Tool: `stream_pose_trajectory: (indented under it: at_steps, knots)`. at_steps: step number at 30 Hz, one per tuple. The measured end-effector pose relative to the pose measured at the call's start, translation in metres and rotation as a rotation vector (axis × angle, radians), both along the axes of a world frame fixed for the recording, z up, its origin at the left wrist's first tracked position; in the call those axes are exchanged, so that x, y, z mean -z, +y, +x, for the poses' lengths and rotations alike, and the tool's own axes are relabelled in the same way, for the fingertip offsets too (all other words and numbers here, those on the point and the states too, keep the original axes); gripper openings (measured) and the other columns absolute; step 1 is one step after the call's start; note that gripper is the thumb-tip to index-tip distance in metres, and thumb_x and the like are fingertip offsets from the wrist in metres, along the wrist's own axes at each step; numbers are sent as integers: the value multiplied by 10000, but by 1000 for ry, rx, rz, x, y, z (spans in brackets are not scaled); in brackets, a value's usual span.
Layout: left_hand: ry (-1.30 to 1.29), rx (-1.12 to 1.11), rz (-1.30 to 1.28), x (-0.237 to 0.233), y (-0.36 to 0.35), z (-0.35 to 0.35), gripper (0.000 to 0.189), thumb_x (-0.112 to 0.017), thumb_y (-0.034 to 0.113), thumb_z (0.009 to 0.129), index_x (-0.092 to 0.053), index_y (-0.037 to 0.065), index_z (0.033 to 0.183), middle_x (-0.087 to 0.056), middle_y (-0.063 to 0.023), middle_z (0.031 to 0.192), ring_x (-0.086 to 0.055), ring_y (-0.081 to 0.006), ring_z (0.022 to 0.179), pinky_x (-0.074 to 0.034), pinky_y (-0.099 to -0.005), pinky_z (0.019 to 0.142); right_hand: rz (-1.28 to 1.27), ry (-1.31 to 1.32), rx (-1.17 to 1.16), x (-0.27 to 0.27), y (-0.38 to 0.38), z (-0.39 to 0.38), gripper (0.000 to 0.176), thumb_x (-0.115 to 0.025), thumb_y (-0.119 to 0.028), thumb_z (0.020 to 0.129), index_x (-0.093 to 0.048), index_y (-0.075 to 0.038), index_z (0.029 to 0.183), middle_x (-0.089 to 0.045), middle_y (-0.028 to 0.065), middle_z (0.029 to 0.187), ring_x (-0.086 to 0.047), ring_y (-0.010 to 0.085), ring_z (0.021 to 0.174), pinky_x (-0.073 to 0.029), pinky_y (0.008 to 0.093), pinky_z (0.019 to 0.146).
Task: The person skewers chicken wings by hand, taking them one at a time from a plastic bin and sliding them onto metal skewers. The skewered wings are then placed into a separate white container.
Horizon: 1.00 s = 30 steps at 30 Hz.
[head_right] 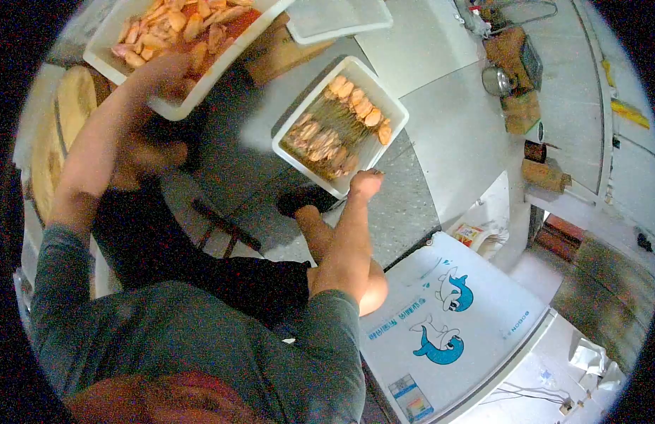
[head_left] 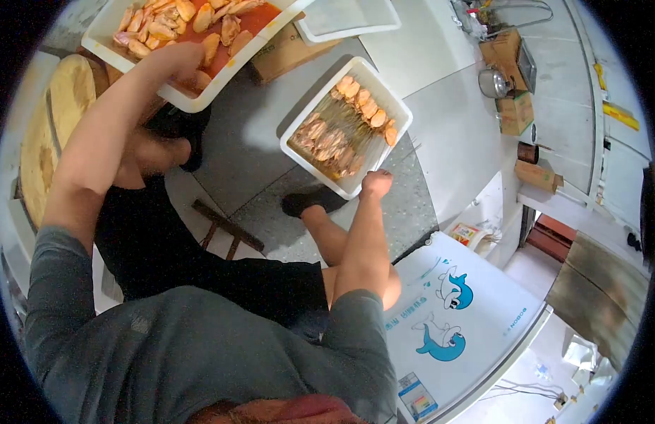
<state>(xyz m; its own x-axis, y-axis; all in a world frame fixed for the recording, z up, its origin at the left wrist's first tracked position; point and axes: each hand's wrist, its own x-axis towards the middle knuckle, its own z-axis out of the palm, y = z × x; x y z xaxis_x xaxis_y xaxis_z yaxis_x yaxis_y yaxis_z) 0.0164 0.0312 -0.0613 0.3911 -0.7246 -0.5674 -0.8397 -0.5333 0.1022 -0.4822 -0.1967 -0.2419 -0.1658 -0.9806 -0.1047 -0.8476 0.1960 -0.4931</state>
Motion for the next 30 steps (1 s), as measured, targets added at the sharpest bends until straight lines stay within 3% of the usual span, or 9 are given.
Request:
stream_pose_trajectory:
  at_steps: [7, 11, 13, 15, 16, 18, 21, 25, 30]
  knots:
    - [-25, 109, 93, -21, -11, -14, 222, -614, 84, 777, -672, -33, 956, -679, -221, 926, -663, -360, 894, -526, -411, 749, 151, -415, 142, 22, -26, 9, 292, -586, -181, 848, -538, 41, 1032, -643, 264, 987, -632, 424, 933, -509, 459, 780]
    - [-78, 89, -77, -26, -9, -20, 203, -629, 92, 772, -683, -24, 929, -678, -225, 917, -664, -357, 888, -524, -413, 751, 44, 462, -60, 31, -11, -1, 184, -666, -178, 794, -648, -12, 870, -684, 169, 993, -679, 315, 842, -537, 400, 716]
    - [-135, 226, -15, -15, -7, 6, 206, -661, 114, 749, -689, -12, 910, -678, -229, 911, -669, -348, 875, -523, -414, 749, 75, 438, -123, 34, -6, -12, 161, -703, -169, 761, -677, -25, 827, -691, 150, 1004, -694, 281, 785, -543, 385, 674]
    - [-14, -52, -248, -11, -5, 18, 289, -667, 195, 748, -674, -20, 941, -686, -215, 907, -668, -318, 814, -515, -411, 740, 75, 421, -301, 42, -19, -35, 177, -676, -149, 783, -644, -7, 883, -683, 166, 1004, -695, 276, 729, -539, 386, 617]
    - [115, -120, -202, -35, -10, 14, 358, -627, 155, 809, -609, 35, 1146, -688, -167, 967, -663, -293, 869, -518, -413, 794, 23, 449, -437, 42, -22, -39, 190, -631, -137, 824, -611, 11, 941, -679, 178, 994, -693, 278, 706, -535, 388, 584]
    - [167, -205, -374, -5, -5, 42, 286, -626, 158, 854, -608, 36, 1113, -691, -102, 911, -653, -223, 792, -514, -372, 708, 149, -353, 105, 0, -19, -4, 275, -646, -148, 832, -530, 42, 993, -693, 154, 902, -681, 291, 687, -543, 395, 563]
    - [383, -525, -415, -30, -2, 35, 226, -609, 191, 892, -621, 56, 1073, -662, -44, 838, -625, -154, 730, -503, -320, 632, 129, -380, -138, -79, -7, 40, 227, -382, -154, 976, -412, 55, 1061, -657, 190, 922, -683, 265, 653, -479, 316, 455]
    - [873, -708, -656, -30, 11, 46, 272, -609, 193, 904, -572, 62, 1140, -634, -40, 866, -615, -138, 730, -512, -284, 628, 48, -454, -350, -149, 4, 79, 230, -407, -173, 997, -461, 50, 986, -671, 173, 873, -588, 195, 515, -456, 305, 469]
    - [1153, -800, -993, -49, 19, 36, 261, -568, 175, 922, -542, 77, 1162, -637, -87, 1052, -653, -180, 929, -544, -310, 817, 277, -822, -455, -231, 67, 119, 101, -489, -140, 977, -517, -44, 965, -595, 43, 777, -453, 69, 509, -368, 231, 450]
